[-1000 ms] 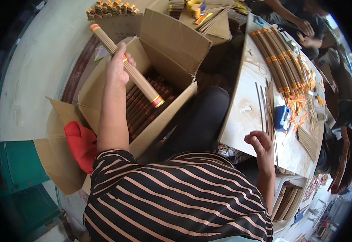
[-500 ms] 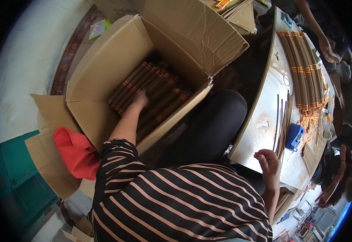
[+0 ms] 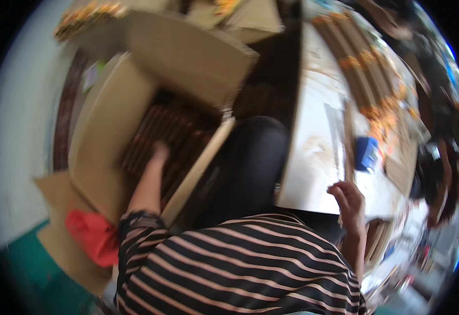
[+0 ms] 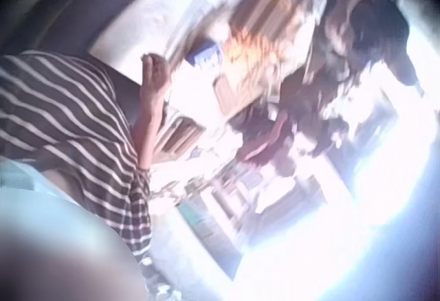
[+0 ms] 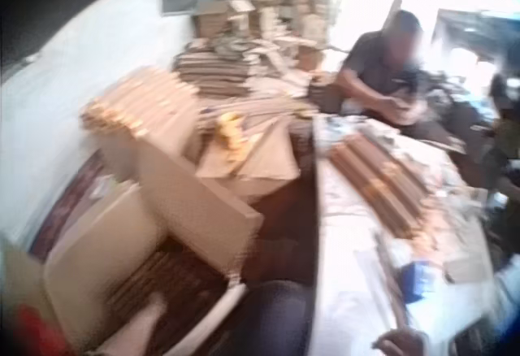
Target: The person gathers thin wooden sticks, aligns them into bundles, and wraps each bundle with a small paper label. The person places the finished bundles into a cardboard box.
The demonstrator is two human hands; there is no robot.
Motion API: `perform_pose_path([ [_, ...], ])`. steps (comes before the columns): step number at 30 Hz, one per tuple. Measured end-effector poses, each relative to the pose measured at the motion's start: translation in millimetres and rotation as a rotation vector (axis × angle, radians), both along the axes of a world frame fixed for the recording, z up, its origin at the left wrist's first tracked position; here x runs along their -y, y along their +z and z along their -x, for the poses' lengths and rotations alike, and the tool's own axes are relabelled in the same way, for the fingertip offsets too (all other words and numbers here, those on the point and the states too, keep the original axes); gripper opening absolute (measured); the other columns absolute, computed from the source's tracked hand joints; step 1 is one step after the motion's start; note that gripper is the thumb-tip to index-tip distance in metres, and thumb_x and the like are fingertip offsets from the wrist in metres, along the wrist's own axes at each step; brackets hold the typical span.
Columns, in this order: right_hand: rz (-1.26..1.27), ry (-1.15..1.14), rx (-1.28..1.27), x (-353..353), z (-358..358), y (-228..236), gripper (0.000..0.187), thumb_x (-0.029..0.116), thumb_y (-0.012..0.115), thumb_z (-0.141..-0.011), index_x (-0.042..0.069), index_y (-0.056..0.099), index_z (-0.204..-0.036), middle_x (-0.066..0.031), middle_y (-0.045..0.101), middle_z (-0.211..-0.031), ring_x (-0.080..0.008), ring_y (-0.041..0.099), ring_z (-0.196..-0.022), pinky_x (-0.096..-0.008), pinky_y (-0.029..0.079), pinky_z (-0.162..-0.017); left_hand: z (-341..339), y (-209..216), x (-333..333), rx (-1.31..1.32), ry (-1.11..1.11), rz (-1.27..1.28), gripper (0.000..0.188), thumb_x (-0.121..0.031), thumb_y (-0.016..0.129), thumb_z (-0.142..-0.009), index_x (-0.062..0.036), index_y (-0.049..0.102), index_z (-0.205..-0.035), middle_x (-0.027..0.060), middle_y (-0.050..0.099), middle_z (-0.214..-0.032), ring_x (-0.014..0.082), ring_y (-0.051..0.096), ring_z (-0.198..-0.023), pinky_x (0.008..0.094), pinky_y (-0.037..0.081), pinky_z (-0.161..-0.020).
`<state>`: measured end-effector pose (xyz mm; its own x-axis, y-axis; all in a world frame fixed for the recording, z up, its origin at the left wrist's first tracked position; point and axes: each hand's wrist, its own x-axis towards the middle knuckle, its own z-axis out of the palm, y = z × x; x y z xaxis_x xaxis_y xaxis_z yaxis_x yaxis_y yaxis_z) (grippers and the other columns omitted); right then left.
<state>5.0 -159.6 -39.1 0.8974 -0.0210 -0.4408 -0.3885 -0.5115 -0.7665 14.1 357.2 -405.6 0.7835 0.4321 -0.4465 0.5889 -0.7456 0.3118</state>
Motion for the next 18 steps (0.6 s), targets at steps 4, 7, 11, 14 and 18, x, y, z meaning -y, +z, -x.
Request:
perform_pose_path([
  [4, -0.070, -0.223, 0.162, 34.0, 3.7, 13.9, 0.017, 0.012, 0.058, -0.088, -0.004, 0.058, -0.094, -0.0051, 0.060, -0.079, -0.0108, 0.057, -0.076, -0.0230, 0.046, -0.070, -54.6, 117.1, 45.4, 0.560, 0.149, 0.297, 0.027, -0.011, 0.055, -0.085, 0.0019, 0.058, -0.107, 0.0126, 0.061, -0.104, 0.0225, 0.055, -0.099, 0.0311, 0.042, -0.090],
  [7, 0.061, -0.344, 0.351, 93.3, 9.5, -12.8, 0.016, 0.011, 0.061, -0.086, -0.003, 0.060, -0.093, -0.0016, 0.059, -0.077, -0.0063, 0.052, -0.072, -0.0211, 0.044, -0.066, -85.6, 184.1, 87.5, 0.837, 0.290, 0.657, 0.022, -0.007, 0.048, -0.091, 0.0011, 0.055, -0.110, 0.0105, 0.059, -0.103, 0.0168, 0.056, -0.097, 0.0283, 0.044, -0.087],
  [11, 0.377, -0.406, 0.470, 158.0, 16.0, -29.4, 0.013, 0.007, 0.061, -0.083, 0.000, 0.061, -0.093, -0.0058, 0.062, -0.077, -0.0105, 0.057, -0.073, -0.0234, 0.047, -0.067, -91.3, 277.1, 184.1, 1.030, 0.071, 0.865, 0.021, -0.006, 0.043, -0.092, 0.0036, 0.052, -0.109, 0.0116, 0.059, -0.100, 0.0169, 0.057, -0.090, 0.0307, 0.047, -0.086],
  [14, 0.510, -0.442, 0.391, 207.9, 15.5, -37.5, 0.017, 0.010, 0.062, -0.079, 0.001, 0.061, -0.094, -0.0110, 0.064, -0.080, -0.0183, 0.061, -0.074, -0.0283, 0.048, -0.069, -82.9, 309.0, 252.9, 0.979, -0.073, 1.077, 0.018, -0.005, 0.044, -0.092, 0.0032, 0.054, -0.104, 0.0106, 0.059, -0.097, 0.0161, 0.058, -0.088, 0.0309, 0.048, -0.083],
  [18, 0.753, -0.252, 0.353, 250.0, 2.9, -41.8, 0.027, 0.008, 0.061, -0.075, 0.000, 0.058, -0.101, -0.0123, 0.061, -0.096, -0.0243, 0.058, -0.090, -0.0324, 0.046, -0.079, -84.9, 329.7, 319.4, 0.878, -0.190, 1.292, 0.016, -0.005, 0.047, -0.090, 0.0035, 0.055, -0.102, 0.0098, 0.061, -0.092, 0.0143, 0.058, -0.081, 0.0279, 0.049, -0.077],
])
